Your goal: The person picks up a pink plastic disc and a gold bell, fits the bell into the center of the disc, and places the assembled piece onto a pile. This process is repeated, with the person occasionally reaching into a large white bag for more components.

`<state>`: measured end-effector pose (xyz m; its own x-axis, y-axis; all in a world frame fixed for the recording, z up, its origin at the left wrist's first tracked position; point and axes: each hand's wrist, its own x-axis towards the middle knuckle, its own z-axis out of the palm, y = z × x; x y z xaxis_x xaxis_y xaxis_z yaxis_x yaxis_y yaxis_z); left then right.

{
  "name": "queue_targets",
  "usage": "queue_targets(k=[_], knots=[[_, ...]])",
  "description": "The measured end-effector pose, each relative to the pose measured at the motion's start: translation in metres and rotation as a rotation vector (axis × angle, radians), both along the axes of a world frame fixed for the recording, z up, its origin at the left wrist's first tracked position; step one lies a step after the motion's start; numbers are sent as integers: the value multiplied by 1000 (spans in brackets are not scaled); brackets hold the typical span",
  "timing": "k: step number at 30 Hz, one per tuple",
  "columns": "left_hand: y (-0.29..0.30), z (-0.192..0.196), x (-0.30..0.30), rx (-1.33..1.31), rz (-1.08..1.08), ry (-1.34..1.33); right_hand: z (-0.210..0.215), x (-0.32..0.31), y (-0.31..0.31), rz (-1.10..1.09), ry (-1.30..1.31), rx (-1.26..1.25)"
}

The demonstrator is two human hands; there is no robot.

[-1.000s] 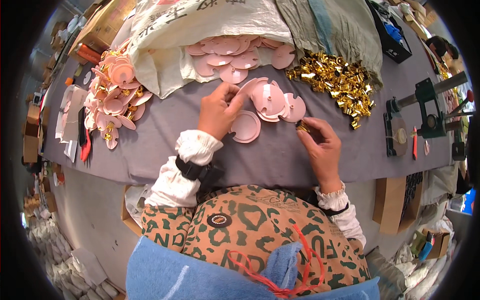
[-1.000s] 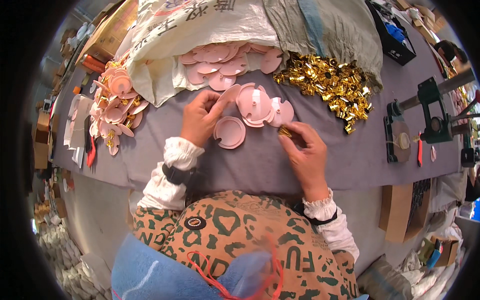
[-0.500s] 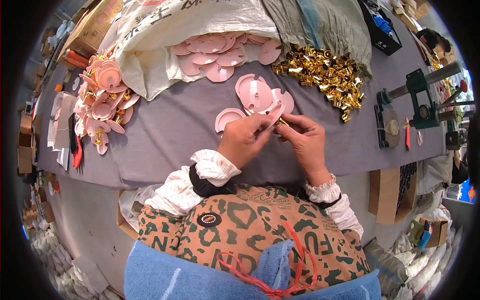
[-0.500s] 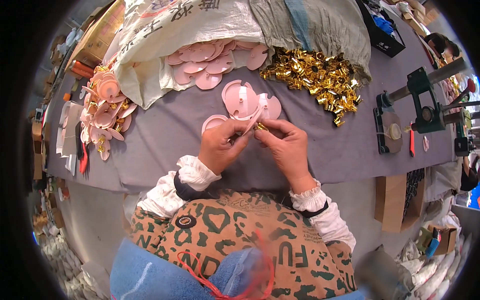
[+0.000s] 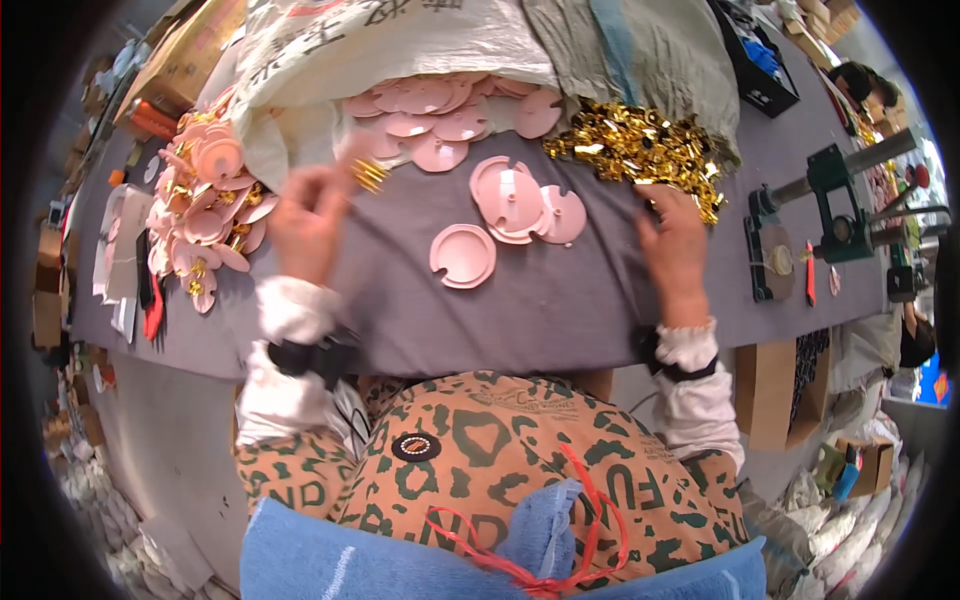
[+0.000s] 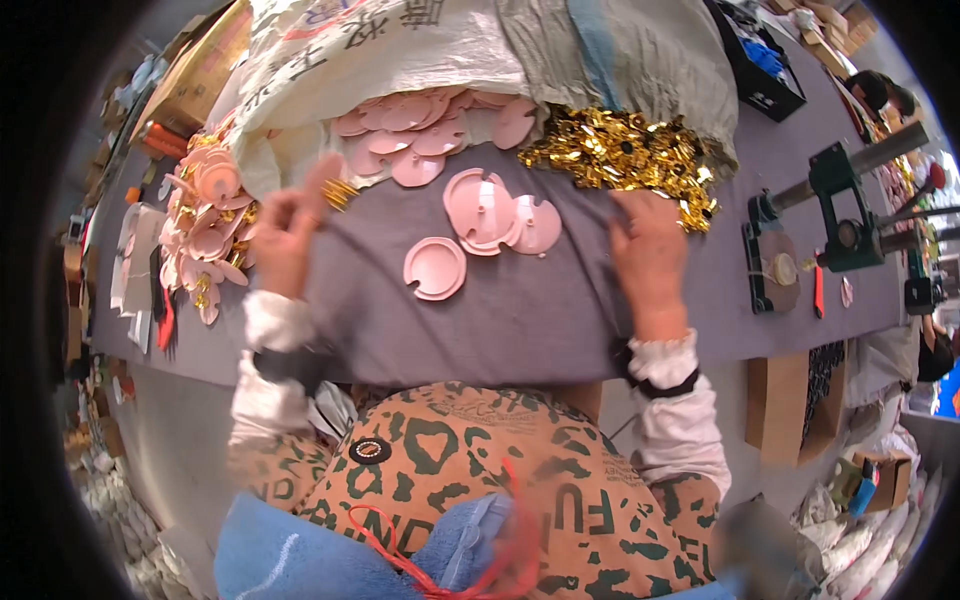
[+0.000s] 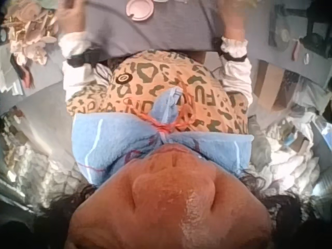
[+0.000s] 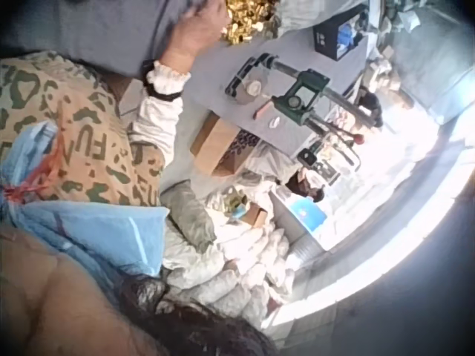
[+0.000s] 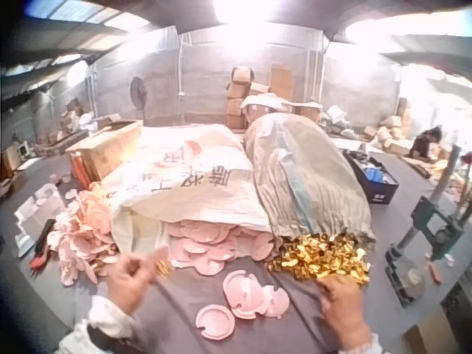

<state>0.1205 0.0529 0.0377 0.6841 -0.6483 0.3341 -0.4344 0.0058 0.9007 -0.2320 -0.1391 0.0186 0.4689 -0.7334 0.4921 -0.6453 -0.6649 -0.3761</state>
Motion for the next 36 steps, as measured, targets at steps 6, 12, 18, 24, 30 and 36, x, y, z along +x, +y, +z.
queue_targets(k=[6, 12, 18, 24, 30, 36], knots=[[29, 70, 178, 216, 536, -700, -15, -6, -37, -39, 213, -50], [-25, 6, 32, 88, -59, -501, -5, 8, -17, 53, 78, -46], [-91, -44, -84, 168, -564, -736, -17, -1, 0, 271, 164, 33], [-90, -46, -83, 372, -483, -341, -10, 2, 2, 283, 54, 177], [-63, -2, -92, 118, -512, 650, 27, 39, 46, 265, -493, 493], [-57, -6, -127, 188, -547, 392, 25, 61, 68, 313, -443, 253]])
